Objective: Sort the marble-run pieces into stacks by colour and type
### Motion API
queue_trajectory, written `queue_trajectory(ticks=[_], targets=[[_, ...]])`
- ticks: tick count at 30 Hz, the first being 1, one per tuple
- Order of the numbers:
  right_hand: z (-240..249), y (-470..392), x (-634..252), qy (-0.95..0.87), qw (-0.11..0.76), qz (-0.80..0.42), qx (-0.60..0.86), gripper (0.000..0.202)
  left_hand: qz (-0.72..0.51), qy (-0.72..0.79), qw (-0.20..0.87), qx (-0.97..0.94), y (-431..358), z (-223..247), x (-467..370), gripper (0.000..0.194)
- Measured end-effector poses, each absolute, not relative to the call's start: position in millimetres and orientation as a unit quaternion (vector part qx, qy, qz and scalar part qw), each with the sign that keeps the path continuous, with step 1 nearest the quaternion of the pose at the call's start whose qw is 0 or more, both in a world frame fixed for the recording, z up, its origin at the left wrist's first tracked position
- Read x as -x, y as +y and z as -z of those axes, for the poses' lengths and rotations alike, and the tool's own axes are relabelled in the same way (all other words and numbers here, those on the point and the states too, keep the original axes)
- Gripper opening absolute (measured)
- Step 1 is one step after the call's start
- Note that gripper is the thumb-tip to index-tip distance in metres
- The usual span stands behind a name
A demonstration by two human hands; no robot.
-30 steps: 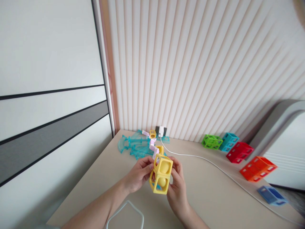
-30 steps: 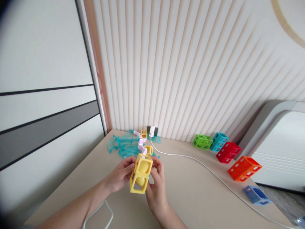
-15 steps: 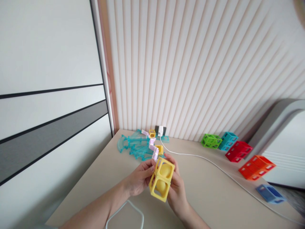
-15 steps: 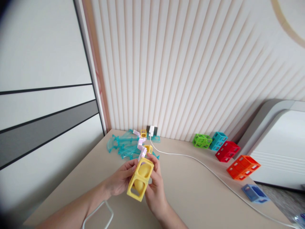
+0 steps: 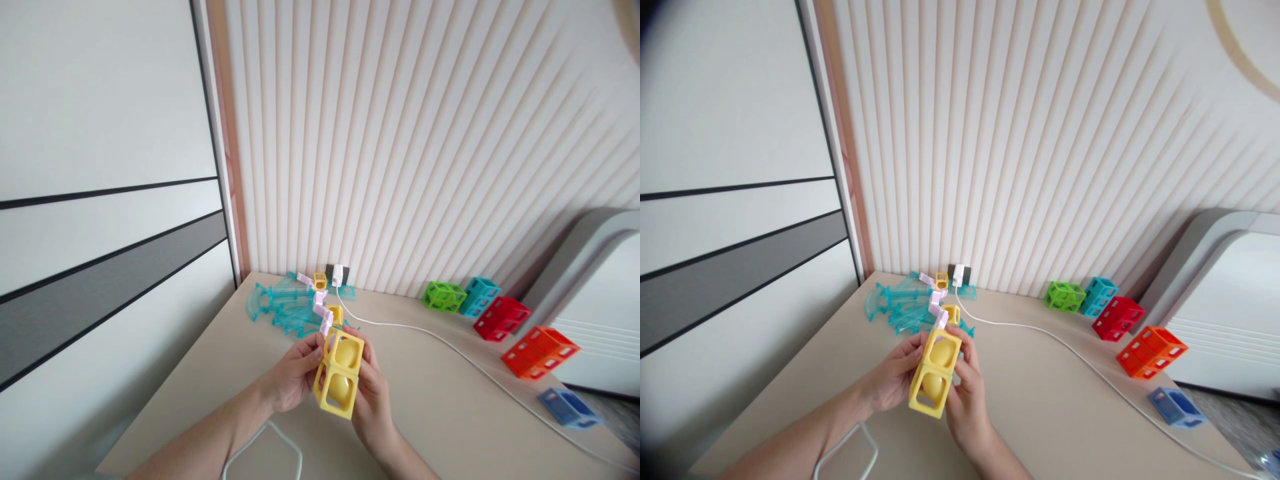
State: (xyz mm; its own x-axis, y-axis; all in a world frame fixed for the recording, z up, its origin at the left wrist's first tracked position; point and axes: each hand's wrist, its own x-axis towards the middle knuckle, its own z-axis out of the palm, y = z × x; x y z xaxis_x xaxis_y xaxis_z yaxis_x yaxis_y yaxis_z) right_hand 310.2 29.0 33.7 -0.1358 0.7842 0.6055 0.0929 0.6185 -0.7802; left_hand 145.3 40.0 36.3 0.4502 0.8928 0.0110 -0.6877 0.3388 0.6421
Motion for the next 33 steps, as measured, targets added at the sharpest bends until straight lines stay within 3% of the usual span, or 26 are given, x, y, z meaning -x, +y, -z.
queue_trajectory(ticks=[9, 16, 19, 25, 28, 33], targets=[[-26.5, 29.4, -309.9, -0.716, 0.569, -0.245, 0.321, 0.032, -0.462, 0.149, 0.8, -0.353, 38.8, -42.0, -138.9, 0.028], [-43.3, 56.6, -321.3, -0.673, 0.599, -0.167, 0.4, 0.019, -0.642, 0.115, 0.725, -0.22, 58.2, -49.2, -121.6, 0.02], [-49.9, 92.9, -329.6, -0.725, 0.475, -0.188, 0.463, 0.024, -0.705, 0.124, 0.682, -0.154, 69.1, -47.8, -116.2, 0.012], [-56.8, 145.5, -332.2, -0.8, 0.245, -0.223, 0.5, 0.073, -0.718, 0.137, 0.67, -0.128, 74.1, -43.0, -118.0, 0.015], [-52.9, 152.2, -328.9, -0.809, 0.218, -0.225, 0.498, 0.074, -0.708, 0.127, 0.682, -0.132, 72.2, -42.4, -119.7, 0.015], [-45.9, 151.3, -331.8, -0.815, 0.231, -0.212, 0.488, 0.057, -0.701, 0.116, 0.69, -0.14, 71.1, -41.5, -120.7, 0.013]])
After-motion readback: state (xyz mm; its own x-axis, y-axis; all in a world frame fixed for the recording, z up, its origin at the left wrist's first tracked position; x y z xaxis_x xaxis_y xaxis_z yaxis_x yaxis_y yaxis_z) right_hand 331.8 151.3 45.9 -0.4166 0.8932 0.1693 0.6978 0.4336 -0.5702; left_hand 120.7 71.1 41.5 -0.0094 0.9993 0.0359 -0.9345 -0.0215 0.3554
